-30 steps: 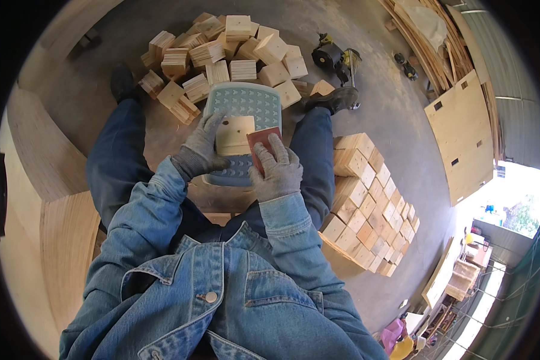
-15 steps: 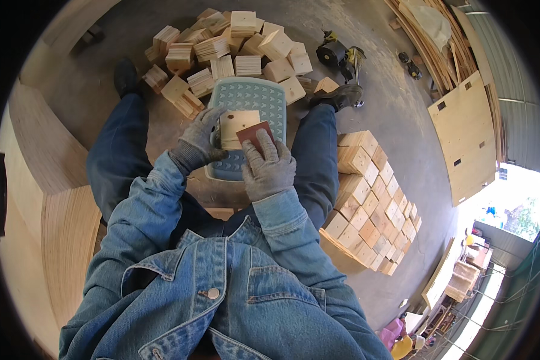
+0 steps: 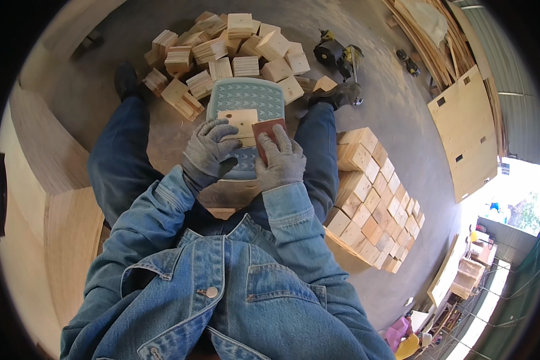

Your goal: The person sits on the floor and sands small wooden blocks one by one using a red sanding block. They hold each block on a small stool between their legs, sand the surfaces, and then place the finished pieces into a pile on the floor.

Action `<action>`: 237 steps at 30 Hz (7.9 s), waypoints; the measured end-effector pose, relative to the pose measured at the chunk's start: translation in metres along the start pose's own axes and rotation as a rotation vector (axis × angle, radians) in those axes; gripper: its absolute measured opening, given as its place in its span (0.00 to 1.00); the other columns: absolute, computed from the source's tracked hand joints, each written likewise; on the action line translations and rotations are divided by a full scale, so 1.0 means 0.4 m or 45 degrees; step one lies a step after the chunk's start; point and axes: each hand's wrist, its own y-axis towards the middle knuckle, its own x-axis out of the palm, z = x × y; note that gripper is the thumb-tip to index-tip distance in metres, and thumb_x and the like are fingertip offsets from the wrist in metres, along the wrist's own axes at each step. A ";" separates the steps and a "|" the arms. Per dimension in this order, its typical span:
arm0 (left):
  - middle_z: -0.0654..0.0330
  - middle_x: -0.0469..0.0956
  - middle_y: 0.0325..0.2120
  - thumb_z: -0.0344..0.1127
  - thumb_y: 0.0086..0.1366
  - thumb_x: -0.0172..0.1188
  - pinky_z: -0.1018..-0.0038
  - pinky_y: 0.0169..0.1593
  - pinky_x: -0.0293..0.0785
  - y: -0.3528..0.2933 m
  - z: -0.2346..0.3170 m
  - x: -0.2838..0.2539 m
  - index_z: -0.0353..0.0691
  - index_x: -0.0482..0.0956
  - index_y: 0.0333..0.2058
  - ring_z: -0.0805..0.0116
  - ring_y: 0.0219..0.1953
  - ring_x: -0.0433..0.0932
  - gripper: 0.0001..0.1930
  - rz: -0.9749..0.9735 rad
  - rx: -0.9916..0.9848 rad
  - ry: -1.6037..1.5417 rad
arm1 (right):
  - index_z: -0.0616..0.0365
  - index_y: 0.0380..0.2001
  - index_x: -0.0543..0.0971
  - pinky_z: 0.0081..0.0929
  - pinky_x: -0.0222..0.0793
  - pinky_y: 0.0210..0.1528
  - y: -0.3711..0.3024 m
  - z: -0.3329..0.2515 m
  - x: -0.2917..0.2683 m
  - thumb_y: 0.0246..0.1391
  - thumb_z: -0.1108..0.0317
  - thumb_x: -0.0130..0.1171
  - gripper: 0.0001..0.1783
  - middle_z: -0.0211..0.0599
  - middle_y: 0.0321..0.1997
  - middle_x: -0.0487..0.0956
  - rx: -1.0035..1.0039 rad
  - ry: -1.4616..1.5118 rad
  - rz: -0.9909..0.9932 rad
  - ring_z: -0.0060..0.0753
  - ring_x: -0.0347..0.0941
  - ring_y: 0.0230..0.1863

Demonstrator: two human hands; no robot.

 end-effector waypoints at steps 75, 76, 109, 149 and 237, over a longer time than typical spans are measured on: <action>0.54 0.82 0.47 0.41 0.56 0.74 0.55 0.60 0.76 0.063 0.036 0.044 0.41 0.88 0.39 0.48 0.55 0.79 0.15 -0.060 -0.348 -0.075 | 0.35 0.63 0.80 0.54 0.65 0.69 0.005 -0.010 -0.009 0.52 0.58 0.71 0.32 0.33 0.77 0.69 0.124 0.040 -0.063 0.54 0.67 0.70; 0.53 0.82 0.49 0.41 0.55 0.75 0.55 0.60 0.76 0.050 0.041 0.042 0.41 0.88 0.39 0.47 0.55 0.78 0.15 -0.049 -0.315 -0.051 | 0.35 0.64 0.80 0.54 0.65 0.69 0.004 -0.009 -0.010 0.52 0.58 0.71 0.32 0.33 0.77 0.69 0.130 0.040 -0.070 0.54 0.67 0.70; 0.44 0.76 0.58 0.36 0.37 0.81 0.59 0.67 0.75 0.024 -0.039 0.018 0.41 0.68 0.67 0.46 0.60 0.77 0.53 -0.237 -0.888 -0.475 | 0.39 0.64 0.80 0.55 0.66 0.68 -0.006 0.018 0.025 0.49 0.59 0.72 0.34 0.37 0.76 0.69 0.056 0.128 0.053 0.60 0.68 0.69; 0.50 0.86 0.48 0.41 0.67 0.70 0.66 0.56 0.80 -0.060 -0.144 0.058 0.31 0.82 0.55 0.58 0.46 0.85 0.23 -0.027 -1.396 -1.056 | 0.52 0.60 0.82 0.40 0.70 0.70 0.168 0.087 0.060 0.48 0.56 0.76 0.35 0.48 0.72 0.73 0.176 0.522 -0.039 0.54 0.73 0.68; 0.43 0.67 0.64 0.48 0.47 0.79 0.52 0.67 0.73 0.016 -0.010 0.048 0.43 0.61 0.71 0.39 0.64 0.71 0.54 -0.198 -0.777 -0.106 | 0.43 0.63 0.82 0.49 0.72 0.66 0.154 -0.081 -0.009 0.52 0.54 0.70 0.32 0.44 0.72 0.73 0.010 0.169 0.092 0.63 0.75 0.61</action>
